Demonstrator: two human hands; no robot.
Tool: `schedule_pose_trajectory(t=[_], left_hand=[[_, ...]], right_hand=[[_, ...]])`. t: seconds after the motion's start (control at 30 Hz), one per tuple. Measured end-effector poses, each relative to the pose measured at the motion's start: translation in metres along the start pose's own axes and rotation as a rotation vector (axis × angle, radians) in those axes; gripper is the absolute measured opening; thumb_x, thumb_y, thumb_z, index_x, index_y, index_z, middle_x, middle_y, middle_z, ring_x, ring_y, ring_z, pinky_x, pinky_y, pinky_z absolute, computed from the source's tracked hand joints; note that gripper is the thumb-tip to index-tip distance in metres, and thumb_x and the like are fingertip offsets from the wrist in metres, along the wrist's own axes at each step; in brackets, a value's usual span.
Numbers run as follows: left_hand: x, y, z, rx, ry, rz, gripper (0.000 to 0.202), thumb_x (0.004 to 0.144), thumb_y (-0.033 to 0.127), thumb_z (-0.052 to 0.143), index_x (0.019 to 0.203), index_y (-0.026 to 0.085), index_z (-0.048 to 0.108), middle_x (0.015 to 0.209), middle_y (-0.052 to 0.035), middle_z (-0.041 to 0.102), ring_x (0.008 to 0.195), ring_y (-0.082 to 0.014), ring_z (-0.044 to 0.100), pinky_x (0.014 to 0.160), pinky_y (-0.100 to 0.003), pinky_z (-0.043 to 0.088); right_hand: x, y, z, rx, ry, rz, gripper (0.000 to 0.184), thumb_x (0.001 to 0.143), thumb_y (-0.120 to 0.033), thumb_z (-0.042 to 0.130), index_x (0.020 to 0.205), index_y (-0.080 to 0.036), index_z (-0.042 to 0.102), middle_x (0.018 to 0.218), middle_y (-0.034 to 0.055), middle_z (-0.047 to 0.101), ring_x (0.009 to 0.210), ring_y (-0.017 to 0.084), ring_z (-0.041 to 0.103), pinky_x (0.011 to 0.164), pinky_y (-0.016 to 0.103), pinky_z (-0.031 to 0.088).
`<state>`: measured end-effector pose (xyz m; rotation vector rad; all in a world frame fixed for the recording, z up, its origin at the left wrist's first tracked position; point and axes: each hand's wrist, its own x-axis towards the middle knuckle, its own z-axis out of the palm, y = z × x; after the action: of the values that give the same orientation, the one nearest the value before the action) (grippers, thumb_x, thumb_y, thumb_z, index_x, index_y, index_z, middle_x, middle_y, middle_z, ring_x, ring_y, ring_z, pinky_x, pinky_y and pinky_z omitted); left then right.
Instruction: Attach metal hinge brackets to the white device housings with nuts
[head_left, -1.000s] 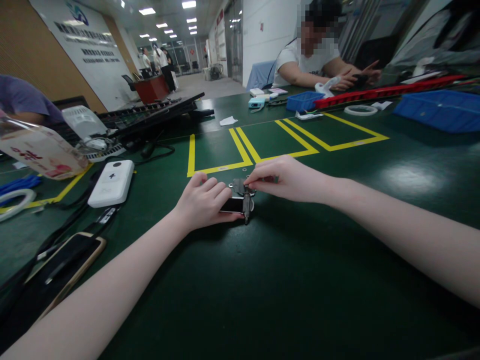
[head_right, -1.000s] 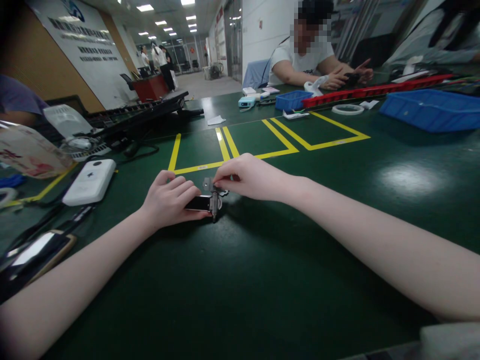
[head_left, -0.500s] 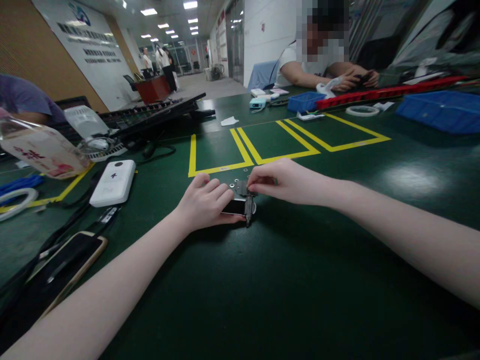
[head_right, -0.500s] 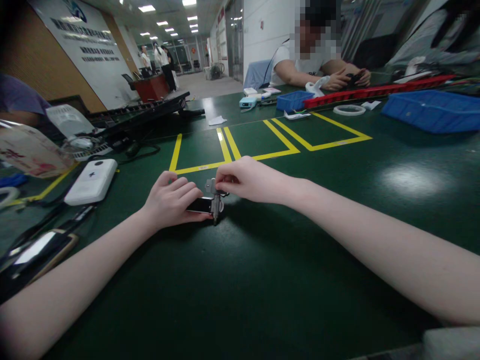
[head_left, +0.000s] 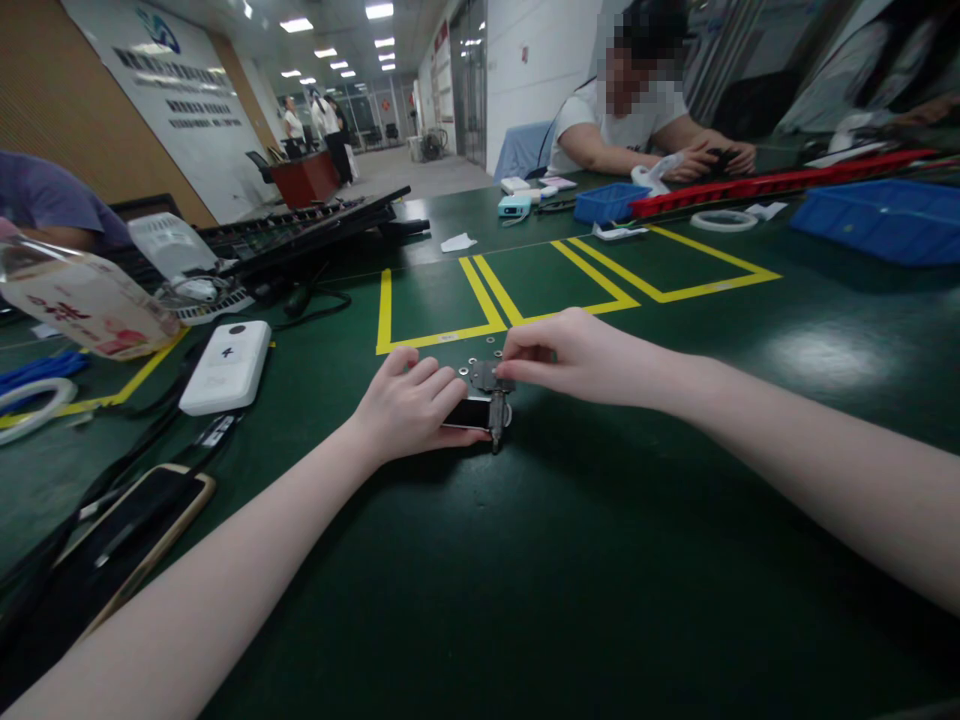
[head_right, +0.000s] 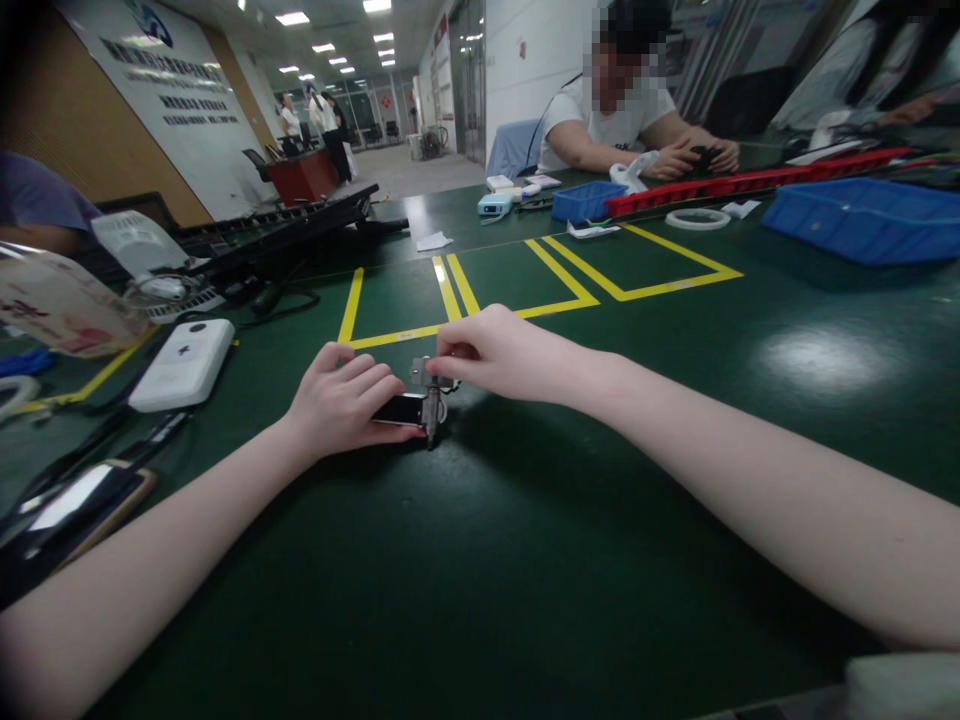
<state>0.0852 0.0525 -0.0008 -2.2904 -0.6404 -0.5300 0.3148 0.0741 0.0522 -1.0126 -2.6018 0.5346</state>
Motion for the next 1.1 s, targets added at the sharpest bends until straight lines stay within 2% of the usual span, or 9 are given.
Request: schedule_pose_trajectory(t=[0.07, 0.17, 0.3, 0.43, 0.73, 1.1], left_hand=[[0.0, 0.0, 0.0, 0.001, 0.005, -0.004, 0.05, 0.087, 0.061, 0.044, 0.069, 0.017, 0.058, 0.065, -0.0031, 0.06, 0.063, -0.018, 0.052, 0.067, -0.035, 0.033], [0.0, 0.0, 0.001, 0.002, 0.013, -0.003, 0.05, 0.087, 0.061, 0.044, 0.069, 0.017, 0.058, 0.064, -0.0027, 0.06, 0.062, -0.0177, 0.052, 0.067, -0.034, 0.034], [-0.001, 0.0, 0.001, -0.003, 0.008, 0.001, 0.049, 0.087, 0.061, 0.044, 0.07, 0.017, 0.058, 0.065, -0.0028, 0.061, 0.063, -0.0179, 0.053, 0.067, -0.034, 0.034], [-0.001, -0.001, 0.001, -0.01, 0.005, 0.006, 0.049, 0.087, 0.06, 0.044, 0.072, 0.017, 0.059, 0.066, -0.0029, 0.062, 0.063, -0.0181, 0.053, 0.067, -0.035, 0.033], [-0.002, -0.001, 0.003, -0.019, -0.022, 0.008, 0.049, 0.088, 0.061, 0.042, 0.072, 0.018, 0.058, 0.066, -0.0021, 0.062, 0.064, -0.0179, 0.053, 0.068, -0.035, 0.033], [-0.001, 0.0, 0.001, -0.054, -0.036, 0.021, 0.047, 0.088, 0.059, 0.044, 0.074, 0.017, 0.058, 0.068, -0.0021, 0.062, 0.064, -0.0175, 0.053, 0.068, -0.035, 0.033]], right_hand=[[0.0, 0.002, -0.002, -0.024, 0.057, -0.017, 0.028, 0.089, -0.037, 0.05, 0.081, -0.015, 0.066, 0.069, 0.0021, 0.062, 0.061, 0.012, 0.052, 0.058, 0.026, 0.036], [0.0, 0.004, -0.003, -0.017, 0.109, -0.094, 0.021, 0.087, -0.029, 0.051, 0.09, -0.015, 0.066, 0.08, 0.0043, 0.064, 0.07, 0.014, 0.056, 0.063, 0.026, 0.04], [0.0, 0.009, -0.001, 0.017, 0.045, -0.225, 0.023, 0.086, -0.022, 0.052, 0.104, -0.02, 0.067, 0.104, 0.0064, 0.06, 0.092, 0.017, 0.058, 0.079, 0.03, 0.045], [0.001, 0.013, -0.001, 0.007, -0.016, -0.269, 0.024, 0.087, -0.021, 0.052, 0.103, -0.023, 0.069, 0.112, 0.006, 0.057, 0.104, 0.018, 0.055, 0.088, 0.034, 0.044], [0.002, 0.012, -0.001, 0.017, -0.026, -0.271, 0.02, 0.087, -0.019, 0.052, 0.1, -0.02, 0.068, 0.11, 0.0067, 0.058, 0.104, 0.019, 0.055, 0.09, 0.034, 0.044], [-0.001, 0.007, -0.005, 0.032, -0.083, -0.229, 0.019, 0.087, -0.019, 0.051, 0.098, -0.021, 0.066, 0.118, 0.0057, 0.056, 0.108, 0.02, 0.053, 0.092, 0.037, 0.043]])
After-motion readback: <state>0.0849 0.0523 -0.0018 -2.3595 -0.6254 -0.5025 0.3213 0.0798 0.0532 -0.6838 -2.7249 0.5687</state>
